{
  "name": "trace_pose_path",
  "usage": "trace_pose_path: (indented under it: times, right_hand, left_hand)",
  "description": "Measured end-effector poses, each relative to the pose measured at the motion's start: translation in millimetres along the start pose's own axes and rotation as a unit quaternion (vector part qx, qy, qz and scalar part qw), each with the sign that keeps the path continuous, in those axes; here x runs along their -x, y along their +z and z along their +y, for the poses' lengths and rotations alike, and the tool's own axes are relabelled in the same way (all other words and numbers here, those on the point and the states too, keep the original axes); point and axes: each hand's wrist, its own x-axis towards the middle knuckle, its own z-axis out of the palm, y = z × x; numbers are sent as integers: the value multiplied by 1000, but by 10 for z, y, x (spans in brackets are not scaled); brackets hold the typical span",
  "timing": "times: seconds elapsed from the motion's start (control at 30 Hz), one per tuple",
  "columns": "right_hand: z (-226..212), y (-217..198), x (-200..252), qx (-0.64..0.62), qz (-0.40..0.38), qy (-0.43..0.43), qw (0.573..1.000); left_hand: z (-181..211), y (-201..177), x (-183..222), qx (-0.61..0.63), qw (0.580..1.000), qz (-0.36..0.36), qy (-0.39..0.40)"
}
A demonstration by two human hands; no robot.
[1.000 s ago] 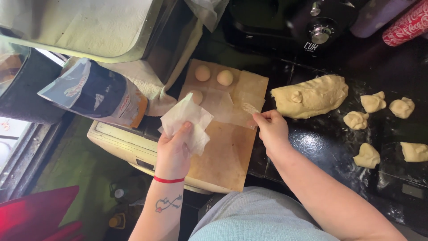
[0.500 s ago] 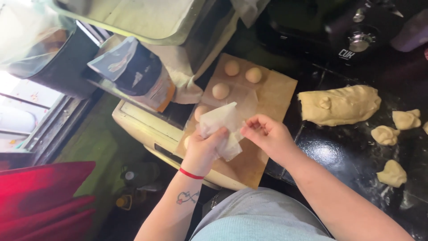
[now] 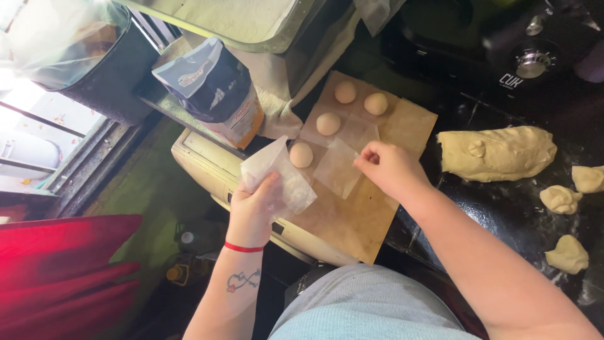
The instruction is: Portioning and rolling dough into small balls and placing them on a wooden board.
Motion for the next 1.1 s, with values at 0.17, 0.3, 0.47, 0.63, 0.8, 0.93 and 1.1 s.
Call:
trace_pose_path:
  times: [0.17, 0.3, 0.47, 0.63, 0.8, 0.93, 1.1]
  right_hand:
    - [-138, 5, 96, 18, 50, -58, 997]
    - [83, 264, 133, -229, 22, -144, 962]
    - [53, 82, 367, -183, 74, -280, 940]
    - [283, 59, 286, -87, 110, -366, 920]
    - [668, 189, 116, -396, 45, -154, 904]
    - [592, 35, 212, -447, -8, -72, 891]
    - [739, 13, 156, -426, 2, -24, 905]
  left_hand:
    - [-182, 50, -22, 23, 1000, -6, 8]
    - [-348, 202, -55, -18, 998, -45, -36]
    - [-451, 374, 69, -82, 987, -106, -88]
    - [-534, 435, 95, -140, 965, -185, -120]
    - [-601, 415, 33, -186, 938, -249, -155]
    - [-681, 397, -33, -195, 929, -269, -161]
    - [-633, 425, -19, -196, 924, -289, -153]
